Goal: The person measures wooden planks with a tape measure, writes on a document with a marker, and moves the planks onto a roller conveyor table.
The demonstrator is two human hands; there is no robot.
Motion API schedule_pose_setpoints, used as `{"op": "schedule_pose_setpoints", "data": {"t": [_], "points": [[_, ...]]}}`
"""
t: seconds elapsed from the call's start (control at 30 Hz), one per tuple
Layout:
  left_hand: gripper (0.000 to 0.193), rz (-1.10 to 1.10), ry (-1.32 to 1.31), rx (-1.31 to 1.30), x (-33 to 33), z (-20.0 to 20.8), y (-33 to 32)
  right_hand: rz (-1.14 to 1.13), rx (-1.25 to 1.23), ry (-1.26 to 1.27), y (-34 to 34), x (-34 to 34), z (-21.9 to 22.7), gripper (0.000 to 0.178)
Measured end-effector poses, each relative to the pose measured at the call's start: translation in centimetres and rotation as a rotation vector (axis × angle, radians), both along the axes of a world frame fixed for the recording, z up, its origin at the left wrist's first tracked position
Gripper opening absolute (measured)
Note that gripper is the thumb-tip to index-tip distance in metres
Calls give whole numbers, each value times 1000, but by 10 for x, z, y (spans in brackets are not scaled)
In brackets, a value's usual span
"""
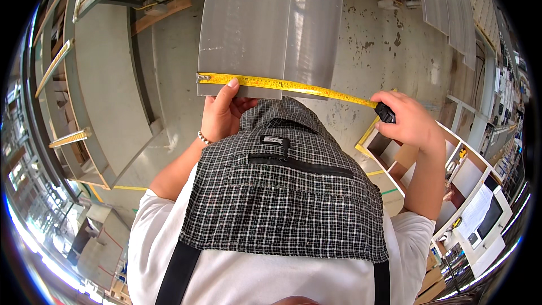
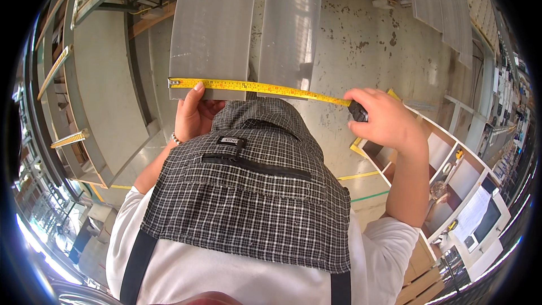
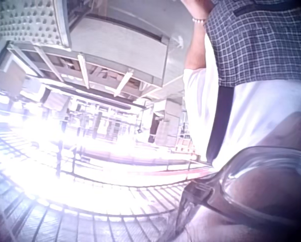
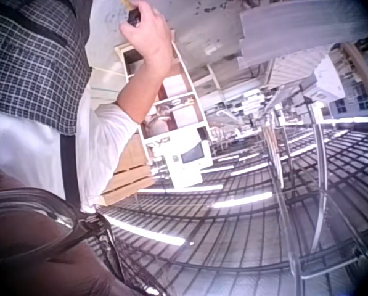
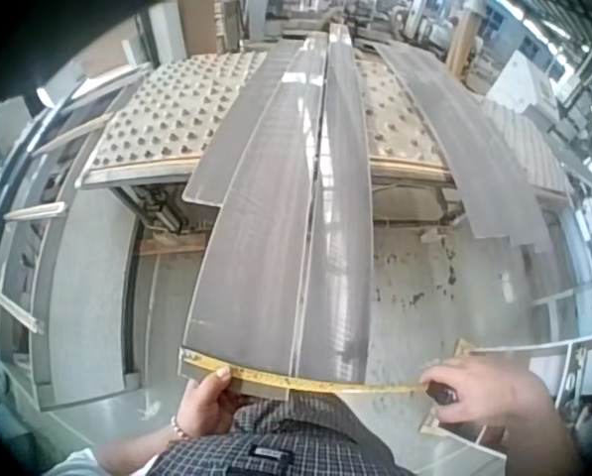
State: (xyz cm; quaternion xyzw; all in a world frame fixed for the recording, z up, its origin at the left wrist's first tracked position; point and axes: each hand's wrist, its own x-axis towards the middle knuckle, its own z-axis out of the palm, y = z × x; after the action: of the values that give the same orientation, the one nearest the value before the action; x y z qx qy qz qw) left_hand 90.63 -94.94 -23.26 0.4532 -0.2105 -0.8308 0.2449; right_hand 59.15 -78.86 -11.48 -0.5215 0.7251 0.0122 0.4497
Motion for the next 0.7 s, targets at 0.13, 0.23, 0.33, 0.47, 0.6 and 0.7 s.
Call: {"op": "schedule_pose_setpoints", "data": {"t": [0.13,0.23,0.33,0.47,0.6,0.7], "points": [[35,-4,-2,5,0,0,0,-7,4,-3,1,1,-2,44],[35,-5,-9,12,1,1,1,-8,9,5,1,2,-2,44],[36,-42,0,8,4,-3,0,-5,8,13,1,2,-3,44],[37,-63,0,16,5,-5,0,0,0,9,2,2,-5,45],[36,-69,13,7,6,-7,0,-9,19,9,0,1,-5,45],[35,-72,20,12,8,-8,1,-7,20,-1,-1,0,-6,46]]}}
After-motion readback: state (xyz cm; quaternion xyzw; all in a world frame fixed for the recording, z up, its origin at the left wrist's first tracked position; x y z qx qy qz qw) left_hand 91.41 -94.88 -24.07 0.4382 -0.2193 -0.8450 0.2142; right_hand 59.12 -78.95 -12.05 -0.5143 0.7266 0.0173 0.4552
